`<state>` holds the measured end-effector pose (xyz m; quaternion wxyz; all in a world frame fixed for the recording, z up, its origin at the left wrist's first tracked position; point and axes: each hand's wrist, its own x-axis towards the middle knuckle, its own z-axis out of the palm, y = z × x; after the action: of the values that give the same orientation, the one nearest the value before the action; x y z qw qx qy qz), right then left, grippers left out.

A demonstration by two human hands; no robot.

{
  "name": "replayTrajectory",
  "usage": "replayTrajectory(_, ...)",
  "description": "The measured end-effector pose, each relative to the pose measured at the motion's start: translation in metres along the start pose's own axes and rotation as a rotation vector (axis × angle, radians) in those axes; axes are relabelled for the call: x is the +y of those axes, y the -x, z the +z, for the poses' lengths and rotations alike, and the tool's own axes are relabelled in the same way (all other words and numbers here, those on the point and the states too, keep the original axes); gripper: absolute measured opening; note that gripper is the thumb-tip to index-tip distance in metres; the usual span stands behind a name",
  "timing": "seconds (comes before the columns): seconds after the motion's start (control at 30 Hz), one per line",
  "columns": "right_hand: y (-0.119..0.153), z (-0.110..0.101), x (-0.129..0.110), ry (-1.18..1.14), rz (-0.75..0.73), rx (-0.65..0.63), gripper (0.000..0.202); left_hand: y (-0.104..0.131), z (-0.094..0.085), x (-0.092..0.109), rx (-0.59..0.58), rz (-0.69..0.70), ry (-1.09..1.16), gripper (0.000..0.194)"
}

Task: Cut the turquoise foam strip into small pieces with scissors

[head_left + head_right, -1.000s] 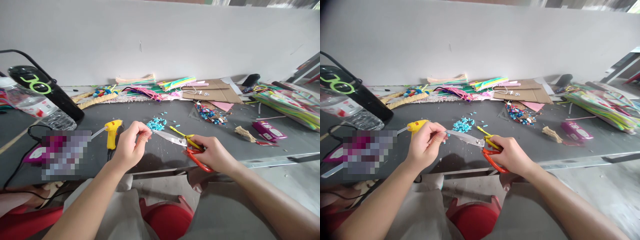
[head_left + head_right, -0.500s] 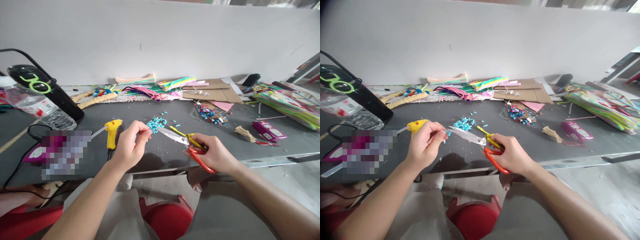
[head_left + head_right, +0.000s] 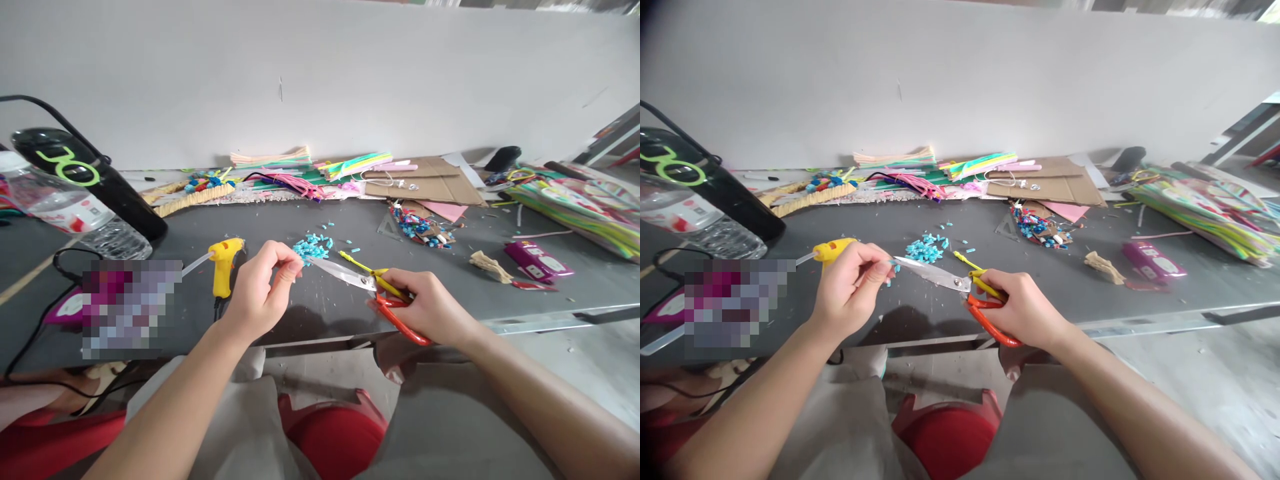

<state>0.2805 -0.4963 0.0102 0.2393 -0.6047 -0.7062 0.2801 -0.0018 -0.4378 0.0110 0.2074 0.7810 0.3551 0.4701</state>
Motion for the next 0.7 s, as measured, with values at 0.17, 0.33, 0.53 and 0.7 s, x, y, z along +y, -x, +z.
replayTrajectory(0.17,0.0009,-0.0001,0.0003,-0.009,-0.02,-0.006,0.031,-0.0005,0.0004,0.0006,-0.002,-0.006,0.002,0.01)
replayTrajectory(0.33,0.0011,0.0001,0.0003,-0.016,-0.013,-0.017,0.029,-0.0002,0.0,-0.0008,-0.007,-0.02,-0.005,0.009)
replayTrajectory(0.53,0.0005,-0.001,0.0018,-0.005,0.001,-0.02,0.026,-0.0006,-0.0004,-0.0005,-0.006,-0.022,-0.015,0.009)
replayTrajectory(0.7,0.0007,0.0005,0.0036,0.004,-0.001,-0.028,0.024,-0.0009,0.0,-0.0016,-0.002,0.0,0.0,0.009)
